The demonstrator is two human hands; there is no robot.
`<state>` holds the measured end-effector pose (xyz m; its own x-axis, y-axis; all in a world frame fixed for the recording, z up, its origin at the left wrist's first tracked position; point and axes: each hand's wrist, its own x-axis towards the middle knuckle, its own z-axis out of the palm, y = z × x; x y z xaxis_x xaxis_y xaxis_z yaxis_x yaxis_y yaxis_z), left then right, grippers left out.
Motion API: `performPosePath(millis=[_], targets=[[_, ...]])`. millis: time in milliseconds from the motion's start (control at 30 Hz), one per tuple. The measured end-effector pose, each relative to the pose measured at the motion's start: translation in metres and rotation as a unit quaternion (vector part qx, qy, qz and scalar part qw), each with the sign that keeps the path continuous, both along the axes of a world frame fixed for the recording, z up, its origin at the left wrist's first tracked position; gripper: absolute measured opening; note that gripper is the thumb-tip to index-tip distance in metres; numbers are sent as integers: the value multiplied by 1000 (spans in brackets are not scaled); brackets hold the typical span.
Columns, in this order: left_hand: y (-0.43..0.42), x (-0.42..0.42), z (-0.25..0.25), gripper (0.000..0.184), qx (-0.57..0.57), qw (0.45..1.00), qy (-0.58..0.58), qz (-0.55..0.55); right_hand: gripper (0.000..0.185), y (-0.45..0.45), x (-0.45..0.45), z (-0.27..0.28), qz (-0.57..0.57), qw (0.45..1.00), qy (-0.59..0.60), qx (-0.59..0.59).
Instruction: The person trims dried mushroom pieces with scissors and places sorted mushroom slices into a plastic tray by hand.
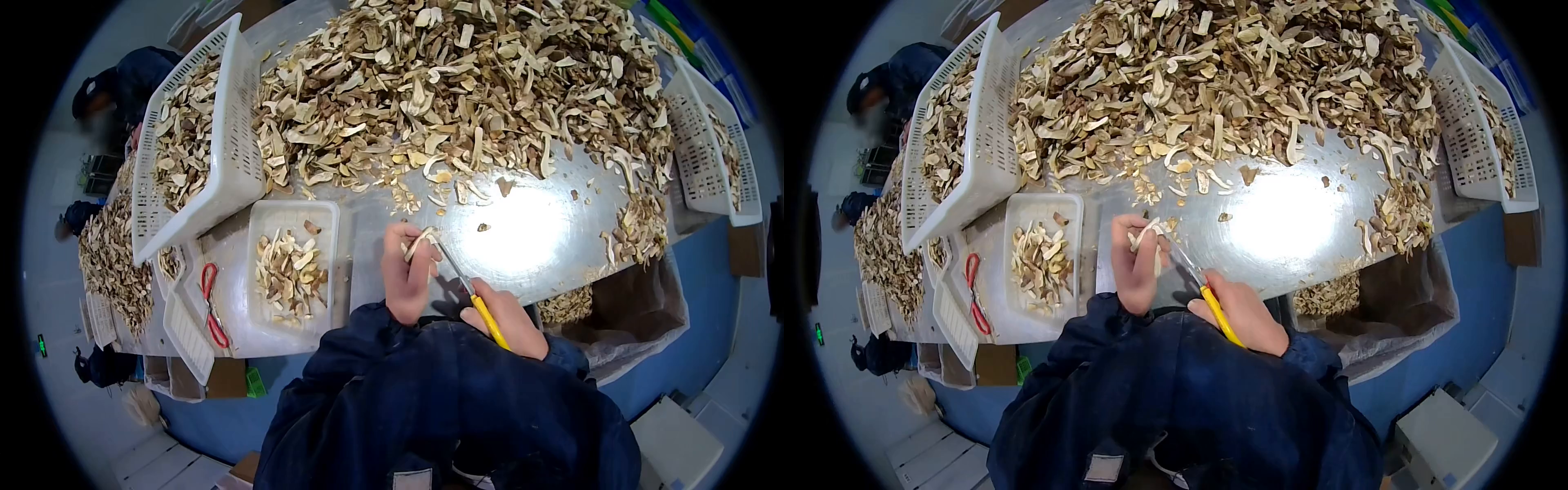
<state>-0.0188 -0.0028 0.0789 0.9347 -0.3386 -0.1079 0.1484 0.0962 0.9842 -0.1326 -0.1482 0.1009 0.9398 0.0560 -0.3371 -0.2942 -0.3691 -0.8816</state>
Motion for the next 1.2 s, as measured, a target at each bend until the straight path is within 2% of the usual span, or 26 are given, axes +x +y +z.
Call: performPosePath(millis=[167, 200, 267, 333, 367, 433, 533, 600, 633, 667, 733, 867, 933, 1100, 1200], targets=[[31, 0, -2, 19, 5, 999, -30, -20, 34, 4, -1, -10, 14, 999, -27, 29], [44, 3, 5, 18, 21, 999, 39, 23, 33, 4, 0, -11, 14, 999, -25, 45], [85, 18, 7, 15, 113, 990, -43, 73, 31, 2, 1, -10, -15, 997, -23, 77], [132, 38, 4, 13, 249, 956, -66, 141, 29, -2, 2, -12, -34, 994, -1, 101], [146, 46, 10, 14, 338, 924, -135, 115, 28, -3, 3, -14, -37, 993, 19, 109], [159, 60, 23, 15, 499, 822, -268, 59, 26, -4, 2, -19, -46, 992, 29, 116], [138, 76, 24, 17, 597, 666, -447, 14, 26, -6, -2, -23, -68, 991, 16, 117], [99, 87, 13, 19, 487, 786, -377, -58, 26, -8, -5, -16, -91, 988, 33, 119], [72, 89, 9, 20, 443, 841, -301, -78, 26, -9, -8, -16, -101, 987, 32, 122], [46, 94, -2, 20, 413, 854, -307, -82, 26, -11, -12, -16, -110, 986, 29, 125], [-5, 104, -16, 19, 418, 870, -247, -87, 27, -15, -19, -16, -123, 985, 22, 121], [-56, 130, -45, 15, 443, 849, -276, -83, 28, -22, -35, -18, -146, 984, 3, 105], [-62, 133, -55, 20, 452, 838, -292, -92, 28, -25, -37, -18, -162, 981, 6, 107], [-52, 124, -58, 16, 405, 876, -244, -94, 32, -29, -27, -12, -173, 979, 42, 96], [-43, 114, -45, 17, 341, 909, -219, -93, 37, -27, -18, -21, -171, 984, -11, 42]])
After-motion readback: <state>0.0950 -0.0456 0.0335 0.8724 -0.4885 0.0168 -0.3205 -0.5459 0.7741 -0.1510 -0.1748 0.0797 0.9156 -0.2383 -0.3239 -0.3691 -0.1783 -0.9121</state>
